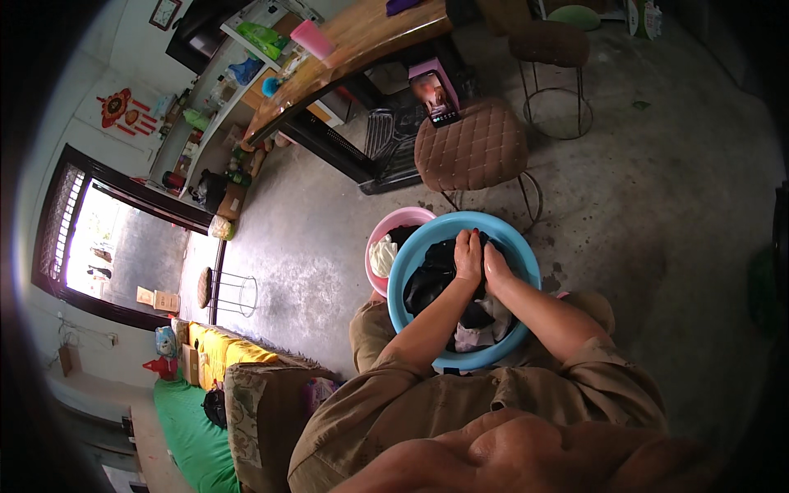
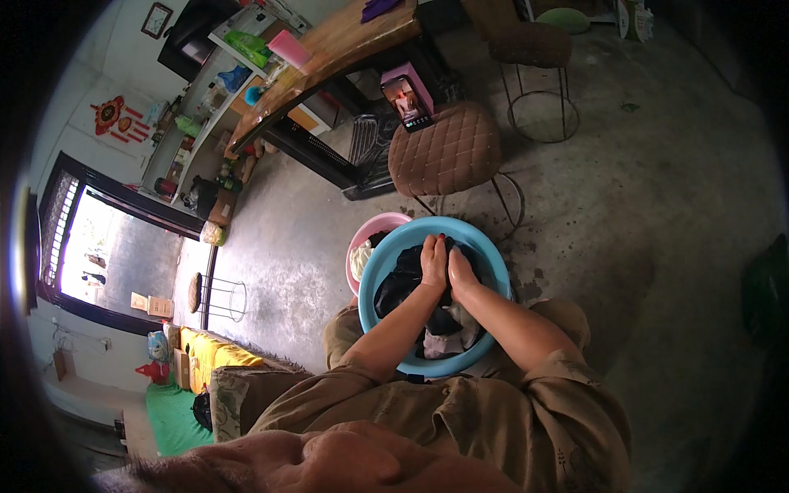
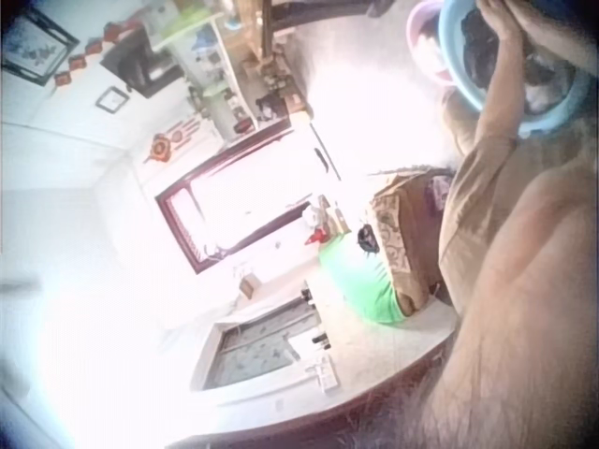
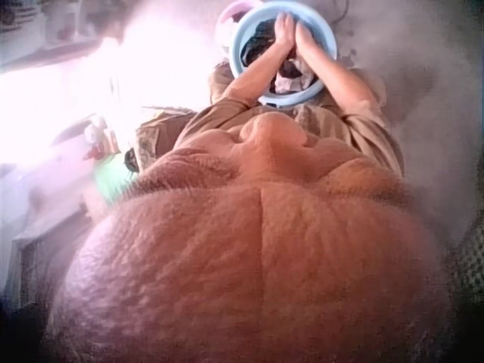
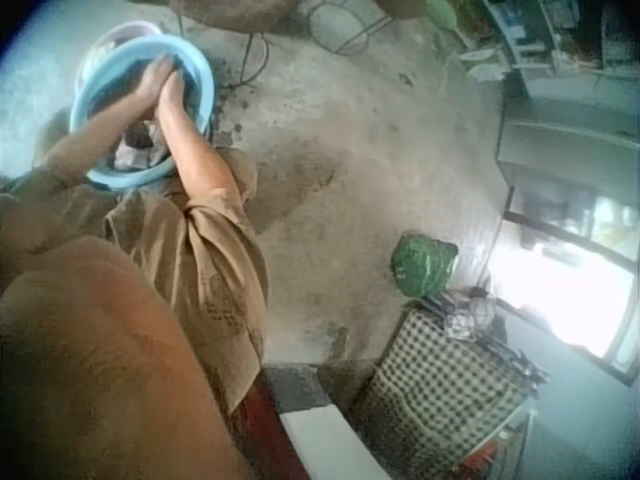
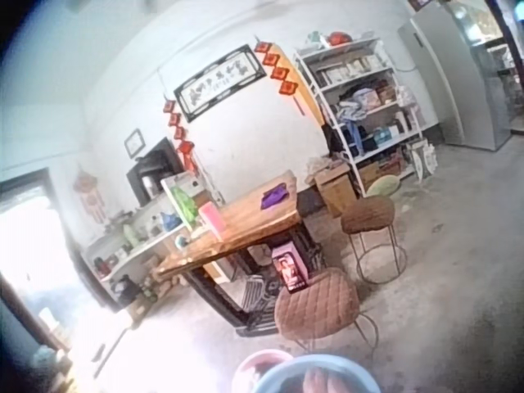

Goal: The person sits on the floor and hand-washes dark-colored clothes in a blue basin filled with water. They repeatedly submerge, scrub, and wring the garments, occasionally transferring items between the blue basin and a pink basin nearby.

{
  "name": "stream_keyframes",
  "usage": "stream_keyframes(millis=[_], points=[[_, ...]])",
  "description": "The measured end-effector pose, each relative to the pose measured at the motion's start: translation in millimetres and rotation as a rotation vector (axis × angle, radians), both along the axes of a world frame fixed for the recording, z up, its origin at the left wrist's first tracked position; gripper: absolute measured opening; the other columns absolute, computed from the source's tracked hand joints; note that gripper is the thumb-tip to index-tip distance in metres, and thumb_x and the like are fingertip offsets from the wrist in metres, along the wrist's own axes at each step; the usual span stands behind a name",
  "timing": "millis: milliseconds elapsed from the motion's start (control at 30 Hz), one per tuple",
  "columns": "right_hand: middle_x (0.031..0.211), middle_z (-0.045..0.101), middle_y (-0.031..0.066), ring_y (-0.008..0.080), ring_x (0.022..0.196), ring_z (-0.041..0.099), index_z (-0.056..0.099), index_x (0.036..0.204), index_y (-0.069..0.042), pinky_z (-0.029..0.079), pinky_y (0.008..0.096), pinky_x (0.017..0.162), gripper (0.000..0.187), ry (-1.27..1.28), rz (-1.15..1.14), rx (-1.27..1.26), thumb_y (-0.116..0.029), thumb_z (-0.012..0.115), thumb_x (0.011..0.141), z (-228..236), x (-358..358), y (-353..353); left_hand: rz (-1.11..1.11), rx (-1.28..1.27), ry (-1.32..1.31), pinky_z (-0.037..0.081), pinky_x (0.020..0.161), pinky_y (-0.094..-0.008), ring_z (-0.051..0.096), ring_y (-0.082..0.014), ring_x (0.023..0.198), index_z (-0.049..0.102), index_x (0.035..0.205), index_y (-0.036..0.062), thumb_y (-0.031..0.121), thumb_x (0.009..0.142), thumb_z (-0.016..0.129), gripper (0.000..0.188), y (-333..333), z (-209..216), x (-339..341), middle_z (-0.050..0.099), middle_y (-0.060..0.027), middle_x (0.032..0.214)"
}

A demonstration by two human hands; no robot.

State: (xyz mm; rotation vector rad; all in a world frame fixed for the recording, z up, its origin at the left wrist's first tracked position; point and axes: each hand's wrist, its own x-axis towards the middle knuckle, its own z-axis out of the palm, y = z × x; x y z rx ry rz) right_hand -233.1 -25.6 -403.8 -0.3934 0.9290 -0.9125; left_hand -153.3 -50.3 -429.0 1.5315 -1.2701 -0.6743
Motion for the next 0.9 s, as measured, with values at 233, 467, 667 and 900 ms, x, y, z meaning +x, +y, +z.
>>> stream_keyframes(millis=[233, 467, 667, 900], points=[[0.126, 0.043, 0.0173, 0.026, 0.119, 0.04, 0.037, 0.127, -0.001, 0.032, 0.0376, 0.098, 0.056, 0.069, 0.041, -0.156, -0.04, 0.045, 0.088, -2.4, 0.4, 0.5, 0.026, 0.048, -0.378, 0.042, 0.063, -0.0422, 0.053, -0.0359, 0.068, 0.052, 0.079, 0.0012, 0.02, 0.088, 0.051, 0.021, -23.6, -38.3, 18.8, 0.056, -0.0183, 0.073], [0.135, 0.034, 0.0169, 0.0254, 0.127, 0.031, 0.023, 0.137, 0.0, 0.023, 0.0368, 0.105, 0.065, 0.206, 0.014, -0.076, -0.024, 0.048, 0.083, 12.6, 5.6, -0.7, 0.005, 0.108, -0.396, 0.044, 0.074, -0.0476, 0.053, -0.0417, 0.085, 0.051, 0.083, 0.0013, 0.028, 0.087, 0.049, 0.027, -27.2, -68.4, 28.2, 0.056, -0.0227, 0.086], [0.134, 0.034, 0.0174, 0.0271, 0.126, 0.032, 0.024, 0.137, -0.001, 0.025, 0.0376, 0.103, 0.063, 0.19, 0.001, -0.009, -0.02, 0.047, 0.082, -24.8, 15.7, -10.6, 0.027, 0.206, -0.427, 0.042, 0.072, -0.0483, 0.052, -0.0433, 0.085, 0.05, 0.082, 0.001, 0.025, 0.085, 0.05, 0.024, -29.7, -77.8, 25.3, 0.055, -0.0226, 0.086], [0.142, 0.028, 0.0181, 0.028, 0.131, 0.027, 0.018, 0.142, -0.003, 0.023, 0.0376, 0.105, 0.066, 0.152, 0.011, 0.015, -0.019, 0.045, 0.083, -18.2, 10.3, -9.8, 0.037, 0.271, -0.421, 0.044, 0.07, -0.0448, 0.054, -0.0424, 0.085, 0.053, 0.082, 0.0013, 0.021, 0.084, 0.052, 0.019, -24.6, -71.2, 22.1, 0.058, -0.0233, 0.085]])
